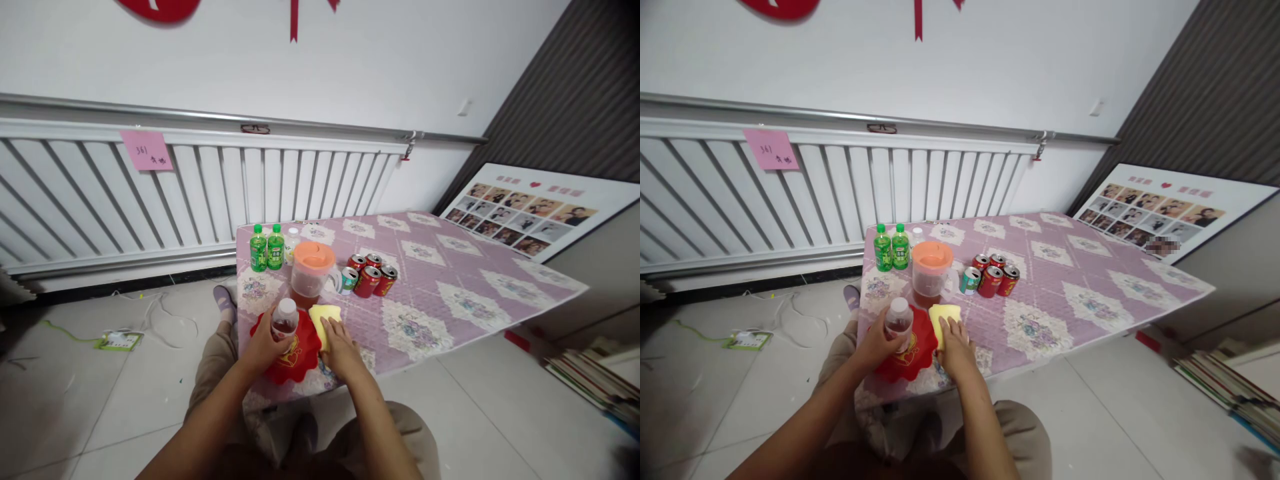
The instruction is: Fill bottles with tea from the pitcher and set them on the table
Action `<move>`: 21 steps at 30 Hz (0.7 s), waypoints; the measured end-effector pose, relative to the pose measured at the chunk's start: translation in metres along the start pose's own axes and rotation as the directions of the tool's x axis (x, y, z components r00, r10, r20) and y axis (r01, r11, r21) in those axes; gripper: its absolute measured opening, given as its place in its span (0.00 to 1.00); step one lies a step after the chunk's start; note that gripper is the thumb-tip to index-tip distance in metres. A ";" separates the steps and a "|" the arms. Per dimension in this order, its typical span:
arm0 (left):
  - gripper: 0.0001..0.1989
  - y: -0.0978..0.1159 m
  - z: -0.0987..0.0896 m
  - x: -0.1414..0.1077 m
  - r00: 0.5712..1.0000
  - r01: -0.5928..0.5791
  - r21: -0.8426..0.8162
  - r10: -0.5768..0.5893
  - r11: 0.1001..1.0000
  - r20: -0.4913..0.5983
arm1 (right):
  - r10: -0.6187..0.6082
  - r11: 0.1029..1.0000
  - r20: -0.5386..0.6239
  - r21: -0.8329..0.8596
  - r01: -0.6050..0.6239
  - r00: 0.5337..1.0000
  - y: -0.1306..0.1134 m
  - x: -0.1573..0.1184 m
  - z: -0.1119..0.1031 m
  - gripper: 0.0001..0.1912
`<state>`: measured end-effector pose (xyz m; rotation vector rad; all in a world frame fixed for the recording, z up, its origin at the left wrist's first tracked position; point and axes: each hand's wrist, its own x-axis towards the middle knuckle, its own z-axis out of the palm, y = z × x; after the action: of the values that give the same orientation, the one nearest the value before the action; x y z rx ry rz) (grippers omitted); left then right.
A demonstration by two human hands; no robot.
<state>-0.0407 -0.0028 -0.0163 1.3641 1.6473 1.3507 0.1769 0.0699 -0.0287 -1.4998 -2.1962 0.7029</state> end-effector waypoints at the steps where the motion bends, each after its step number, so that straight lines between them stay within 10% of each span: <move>1: 0.40 0.001 0.000 0.000 1.000 0.002 -0.005 -0.002 1.000 0.005 | 0.007 1.000 -0.017 -0.008 -0.007 1.000 0.001 0.000 0.003 0.44; 10: 0.37 0.020 -0.009 0.000 0.995 0.065 0.003 -0.065 0.998 -0.076 | 0.011 0.995 -0.282 0.094 0.016 0.959 0.015 -0.006 0.002 0.28; 17: 0.34 0.058 -0.008 -0.007 0.998 0.058 -0.096 -0.056 0.994 0.022 | -0.260 0.867 -0.369 0.317 0.384 0.892 -0.048 -0.039 -0.001 0.29; 21: 0.30 0.088 -0.015 -0.012 0.997 0.061 -0.093 -0.057 0.994 0.044 | -0.153 0.808 -0.311 0.507 0.300 0.938 -0.067 -0.035 -0.003 0.31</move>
<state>-0.0214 -0.0228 0.0692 1.2707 1.5645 1.3396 0.1415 0.0174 0.0121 -0.9490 -1.7320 0.9018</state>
